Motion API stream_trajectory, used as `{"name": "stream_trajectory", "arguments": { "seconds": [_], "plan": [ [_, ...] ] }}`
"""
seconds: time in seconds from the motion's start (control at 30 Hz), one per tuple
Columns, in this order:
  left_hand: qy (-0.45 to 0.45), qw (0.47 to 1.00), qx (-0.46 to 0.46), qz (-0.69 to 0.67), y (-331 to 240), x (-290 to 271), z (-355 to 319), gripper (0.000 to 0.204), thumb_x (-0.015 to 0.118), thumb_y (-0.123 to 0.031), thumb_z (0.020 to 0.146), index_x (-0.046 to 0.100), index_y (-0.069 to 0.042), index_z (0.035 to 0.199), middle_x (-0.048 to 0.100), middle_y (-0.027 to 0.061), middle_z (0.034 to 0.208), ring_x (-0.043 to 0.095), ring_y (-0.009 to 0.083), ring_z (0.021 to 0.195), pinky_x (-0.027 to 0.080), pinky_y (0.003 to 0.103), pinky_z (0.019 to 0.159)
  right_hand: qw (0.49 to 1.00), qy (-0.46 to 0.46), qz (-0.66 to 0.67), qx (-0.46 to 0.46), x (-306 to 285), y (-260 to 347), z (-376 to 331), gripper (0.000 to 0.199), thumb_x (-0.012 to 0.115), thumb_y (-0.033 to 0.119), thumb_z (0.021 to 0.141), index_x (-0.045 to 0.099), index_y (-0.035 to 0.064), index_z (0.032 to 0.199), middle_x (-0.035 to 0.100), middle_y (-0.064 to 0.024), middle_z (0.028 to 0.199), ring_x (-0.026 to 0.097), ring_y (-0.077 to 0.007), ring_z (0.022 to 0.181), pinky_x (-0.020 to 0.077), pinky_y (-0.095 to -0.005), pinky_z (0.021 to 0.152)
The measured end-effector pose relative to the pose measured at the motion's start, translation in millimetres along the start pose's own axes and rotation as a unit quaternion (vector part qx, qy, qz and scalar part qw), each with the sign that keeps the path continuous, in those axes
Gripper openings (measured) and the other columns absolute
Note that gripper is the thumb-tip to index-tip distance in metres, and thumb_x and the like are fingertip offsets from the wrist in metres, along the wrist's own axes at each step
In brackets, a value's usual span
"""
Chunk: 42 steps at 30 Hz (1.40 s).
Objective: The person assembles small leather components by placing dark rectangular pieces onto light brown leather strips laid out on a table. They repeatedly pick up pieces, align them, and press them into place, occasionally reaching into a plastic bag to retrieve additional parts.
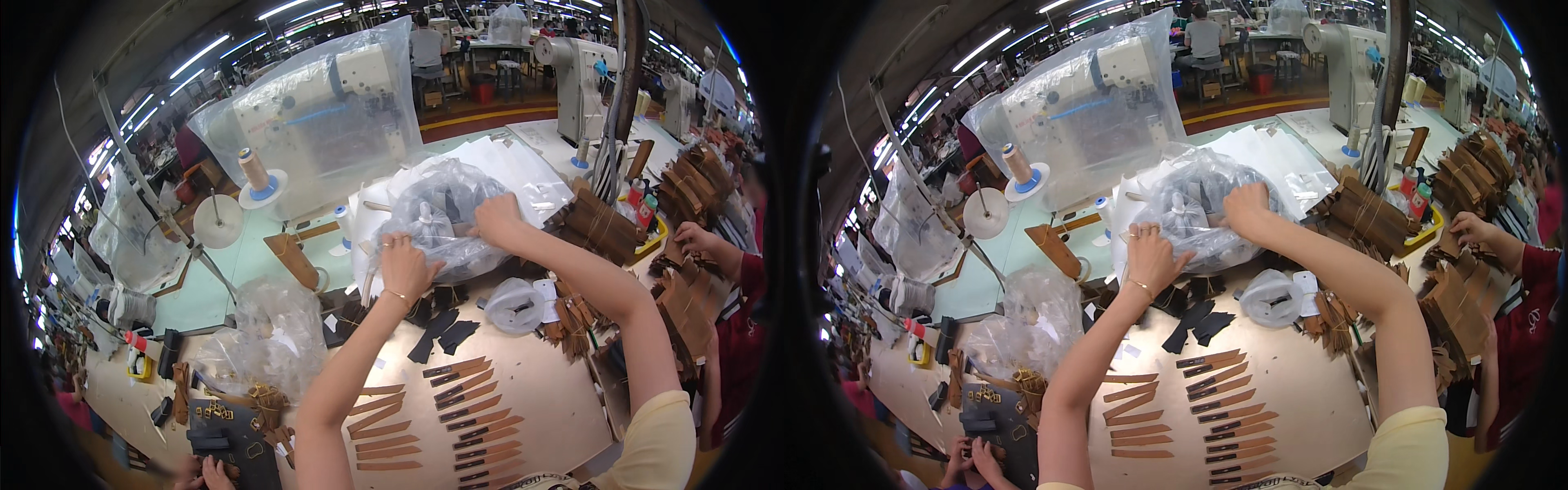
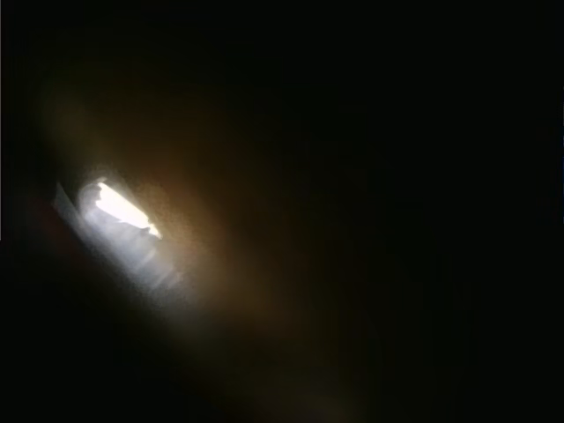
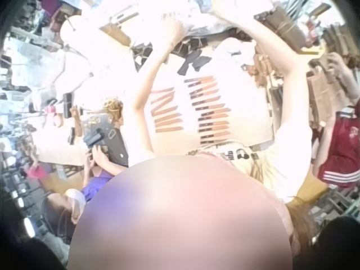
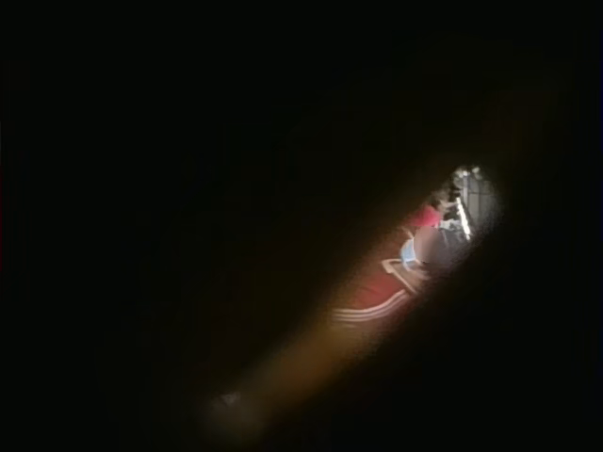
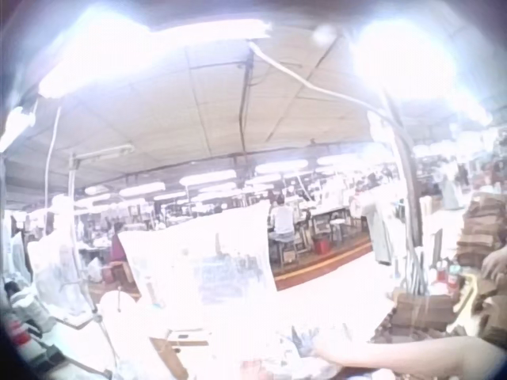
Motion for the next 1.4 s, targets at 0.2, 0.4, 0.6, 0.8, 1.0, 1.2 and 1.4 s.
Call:
{"name": "stream_trajectory", "arguments": {
  "seconds": [0.2,0.4,0.6,0.8,1.0,1.2,1.4],
  "plan": [
    [-0.050,0.963,0.174,0.200,-42,15,13,0.078,0.070,-0.051,0.075,0.052,-0.003,0.134,0.041,0.0165,0.146,0.035,0.0285,0.135,0.025,0.048,0.109,0.994,-0.102,-0.023,-0.016,13,-5,18,0.023,0.071,0.034,0.082,0.074,0.0121,0.085,0.071,-0.0078,0.083,0.069,-0.0275,0.082,0.0527,-0.0402,0.076],
    [0.135,0.987,0.075,0.031,-20,53,28,0.099,0.075,-0.049,0.070,0.032,-0.004,0.146,0.028,0.0176,0.154,0.022,0.0316,0.145,0.019,0.054,0.115,0.925,-0.315,0.127,-0.170,10,20,49,0.031,0.070,0.034,0.082,0.070,0.0061,0.096,0.070,-0.0160,0.091,0.066,-0.0355,0.094,0.0518,-0.0444,0.083],
    [0.152,0.986,0.003,0.064,-24,61,24,0.090,0.071,-0.050,0.072,0.039,-0.003,0.142,0.032,0.0225,0.151,0.023,0.0363,0.144,0.019,0.056,0.114,0.946,-0.161,0.255,0.119,36,-27,78,0.057,0.070,0.052,0.078,0.067,0.0054,0.111,0.069,-0.0184,0.099,0.066,-0.0340,0.096,0.0515,-0.0446,0.083],
    [0.141,0.985,-0.043,0.087,-15,64,22,0.082,0.070,-0.044,0.076,0.041,-0.001,0.140,0.036,0.0238,0.149,0.023,0.0394,0.143,0.017,0.055,0.114,0.918,-0.201,0.324,0.108,50,-34,77,0.046,0.072,0.043,0.079,0.068,0.0124,0.113,0.070,-0.0153,0.102,0.066,-0.0352,0.097,0.0522,-0.0462,0.082],
    [0.152,0.985,-0.039,0.070,-17,64,16,0.083,0.071,-0.043,0.076,0.040,-0.001,0.140,0.033,0.0233,0.151,0.022,0.0382,0.144,0.016,0.055,0.115,0.916,-0.197,0.334,0.102,60,-35,80,0.043,0.071,0.037,0.082,0.065,0.0136,0.118,0.070,-0.0160,0.102,0.065,-0.0372,0.098,0.0506,-0.0477,0.085],
    [0.149,0.988,-0.032,0.001,-11,66,-1,0.091,0.069,-0.047,0.077,0.031,-0.004,0.147,0.021,0.0204,0.156,0.012,0.0367,0.147,0.012,0.057,0.115,0.930,-0.208,0.289,0.093,55,-22,64,0.062,0.073,0.040,0.079,0.054,0.0089,0.129,0.066,-0.0246,0.100,0.062,-0.0411,0.097,0.0481,-0.0469,0.087],
    [0.183,0.978,-0.036,-0.095,5,67,-16,0.106,0.072,-0.051,0.074,0.016,-0.010,0.154,0.006,0.0168,0.161,0.009,0.0351,0.148,0.008,0.056,0.116,0.962,-0.183,0.201,-0.035,42,-7,-18,0.076,0.078,0.041,0.072,0.051,0.0081,0.134,0.058,-0.0223,0.115,0.053,-0.0370,0.111,0.0434,-0.0454,0.095]
  ]
}}
Point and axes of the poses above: each hand's wrist, its own z-axis towards the middle knuckle, its own x-axis out of the palm, y = z × x, the point moved 6 cm from there along z, towards the middle knuckle
